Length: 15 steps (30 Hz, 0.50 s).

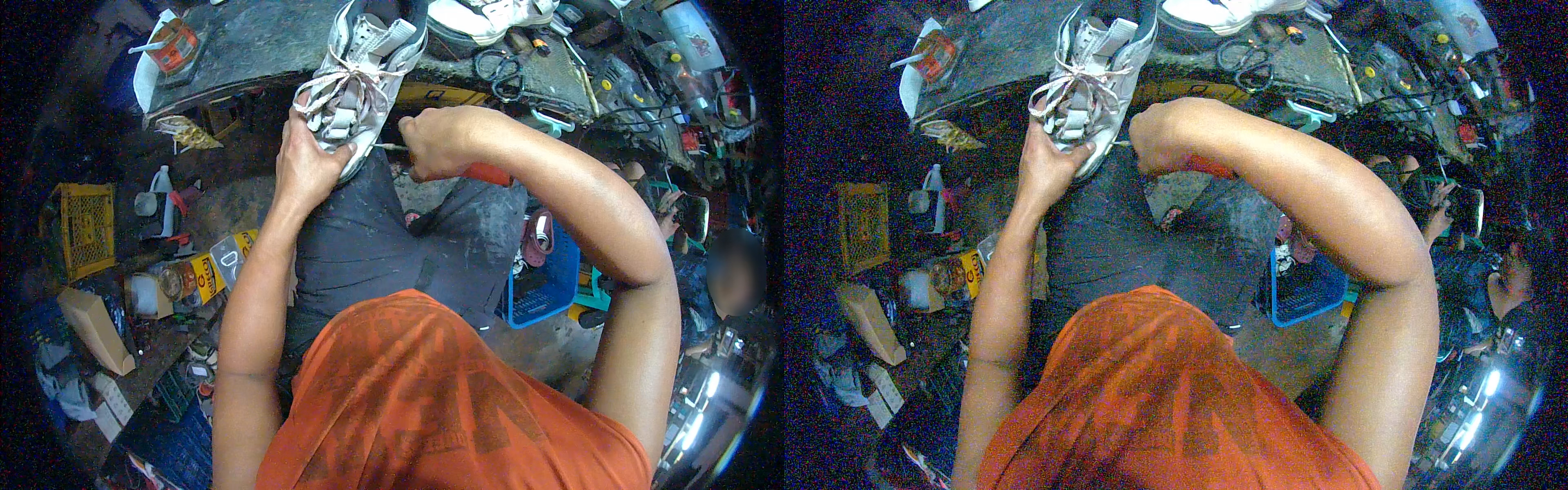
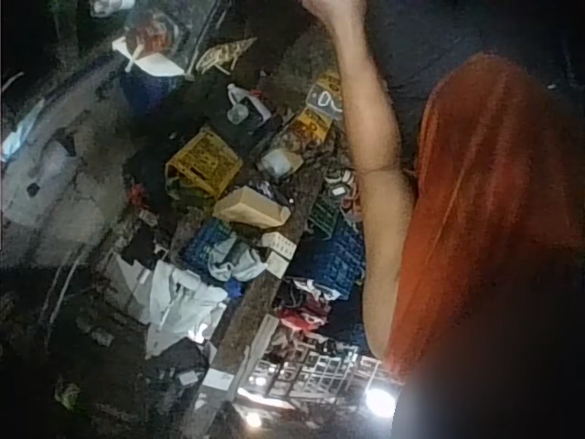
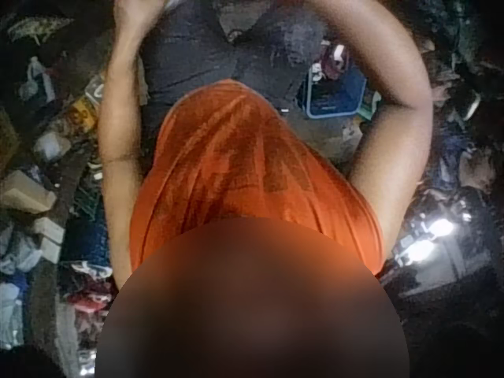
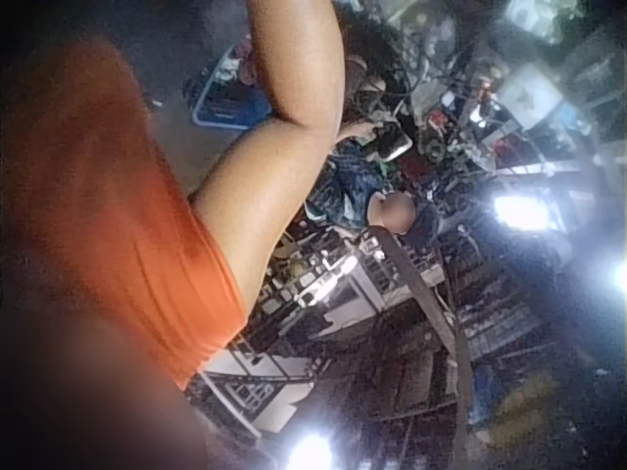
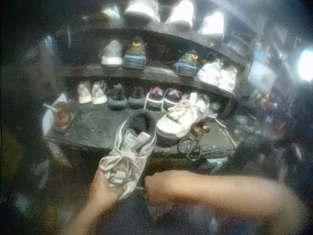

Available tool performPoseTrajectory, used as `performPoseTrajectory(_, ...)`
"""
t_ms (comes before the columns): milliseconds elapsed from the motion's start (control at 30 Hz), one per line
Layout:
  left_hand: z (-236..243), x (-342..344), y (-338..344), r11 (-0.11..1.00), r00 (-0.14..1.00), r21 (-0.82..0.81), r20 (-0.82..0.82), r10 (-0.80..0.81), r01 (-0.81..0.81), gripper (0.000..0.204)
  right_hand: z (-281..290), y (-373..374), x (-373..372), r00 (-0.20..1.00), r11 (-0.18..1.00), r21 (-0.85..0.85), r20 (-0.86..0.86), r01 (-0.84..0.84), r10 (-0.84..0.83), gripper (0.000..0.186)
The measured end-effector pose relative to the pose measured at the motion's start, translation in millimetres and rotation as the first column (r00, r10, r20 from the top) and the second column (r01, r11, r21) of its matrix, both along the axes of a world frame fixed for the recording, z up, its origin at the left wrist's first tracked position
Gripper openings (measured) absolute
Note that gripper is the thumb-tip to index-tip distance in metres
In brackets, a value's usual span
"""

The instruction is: The person sits on the floor and uses a heated tool to work on the sole of a white sneaker. They repeatedly apply the tool to the shoe's edge and sole while holding the shoe steady with their other hand.

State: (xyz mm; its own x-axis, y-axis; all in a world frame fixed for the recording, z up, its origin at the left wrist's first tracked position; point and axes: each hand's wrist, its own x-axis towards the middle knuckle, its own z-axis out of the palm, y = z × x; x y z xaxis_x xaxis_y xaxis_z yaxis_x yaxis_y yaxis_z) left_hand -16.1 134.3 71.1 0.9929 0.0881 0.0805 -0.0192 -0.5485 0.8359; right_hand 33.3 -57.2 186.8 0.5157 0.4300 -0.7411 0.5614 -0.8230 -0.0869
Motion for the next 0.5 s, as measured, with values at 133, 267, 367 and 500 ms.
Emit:
performPoseTrajectory(133, -5.9, 4.7, 5.6, 0.998, 0.999, -0.059, -0.045, -0.031, 0.028, 0.093, 0.9, -13.4, -2.2, 0.998, 0.997, 0.055, 0.041, 0.051, -0.053, 0.052)
performPoseTrajectory(267, -12.4, 4.6, 3.9, 0.998, 0.999, -0.044, -0.033, -0.038, 0.036, 0.094, -0.6, -26.0, -7.1, 0.994, 0.994, 0.097, 0.094, 0.053, -0.063, 0.050)
performPoseTrajectory(367, -13.7, 4.9, 3.4, 0.997, 0.997, -0.068, -0.055, -0.050, 0.047, 0.094, -2.4, -28.6, -11.6, 0.990, 0.994, 0.094, 0.120, 0.061, -0.072, 0.050)
performPoseTrajectory(500, -10.0, 5.5, 5.9, 0.993, 0.994, -0.103, -0.078, -0.070, 0.062, 0.093, -3.0, -27.6, -20.4, 0.992, 0.994, 0.099, 0.114, 0.050, -0.061, 0.051)
